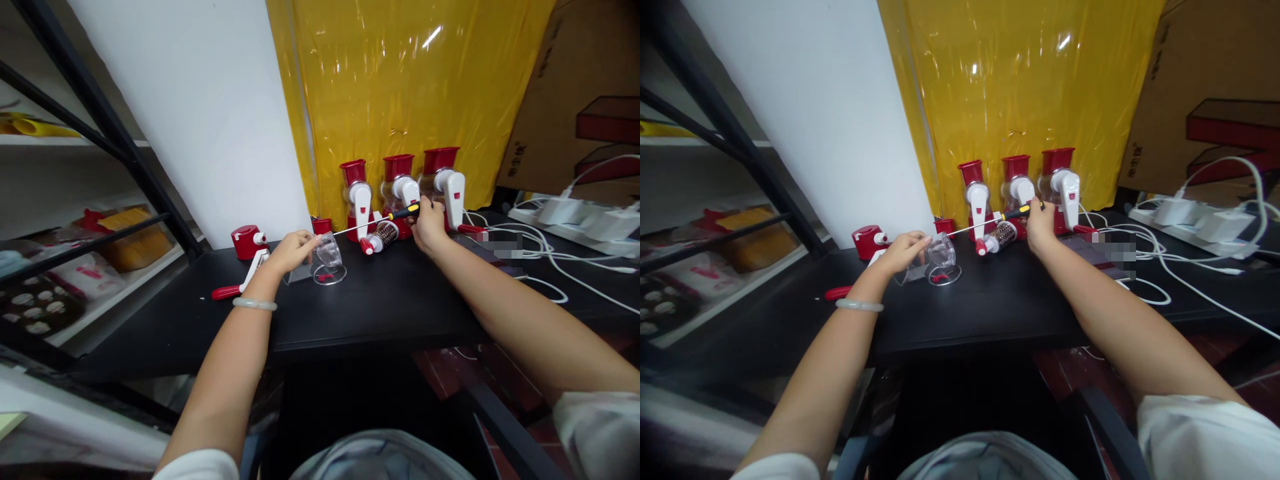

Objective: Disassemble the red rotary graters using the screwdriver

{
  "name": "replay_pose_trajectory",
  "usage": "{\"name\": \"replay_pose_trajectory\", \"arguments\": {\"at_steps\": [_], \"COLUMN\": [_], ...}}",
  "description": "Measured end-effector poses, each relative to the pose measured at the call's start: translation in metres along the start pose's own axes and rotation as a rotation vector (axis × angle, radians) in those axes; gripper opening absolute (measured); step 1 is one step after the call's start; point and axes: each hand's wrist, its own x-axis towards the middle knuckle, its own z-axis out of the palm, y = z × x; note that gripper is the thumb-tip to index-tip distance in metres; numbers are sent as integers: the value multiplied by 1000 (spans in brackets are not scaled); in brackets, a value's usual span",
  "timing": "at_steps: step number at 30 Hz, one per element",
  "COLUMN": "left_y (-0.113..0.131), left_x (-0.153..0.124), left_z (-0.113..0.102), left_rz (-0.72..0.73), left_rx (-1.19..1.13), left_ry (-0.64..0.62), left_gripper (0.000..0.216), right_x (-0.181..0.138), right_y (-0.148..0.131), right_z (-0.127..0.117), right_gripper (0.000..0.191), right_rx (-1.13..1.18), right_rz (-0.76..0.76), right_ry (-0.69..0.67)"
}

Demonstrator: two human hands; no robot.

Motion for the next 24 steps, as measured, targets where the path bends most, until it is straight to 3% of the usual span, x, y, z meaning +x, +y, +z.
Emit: {"name": "replay_pose_trajectory", "arguments": {"at_steps": [6, 10, 15, 24], "left_y": [-1, -2, -1, 1], "left_x": [0, 1, 1, 0], "left_z": [1, 1, 1, 1], "left_rz": [14, 6, 1, 6], "left_rx": [-4, 8, 14, 19], "left_ry": [6, 9, 8, 11], "left_gripper": [75, 77, 76, 73], "right_x": [-9, -12, -16, -8], "right_y": [-9, -16, -24, -20], "right_z": [6, 6, 7, 4], "right_gripper": [25, 7, 18, 9], "right_rx": [20, 53, 161, 256], "right_rz": [63, 120, 218, 206], "right_ry": [72, 89, 120, 35]}}
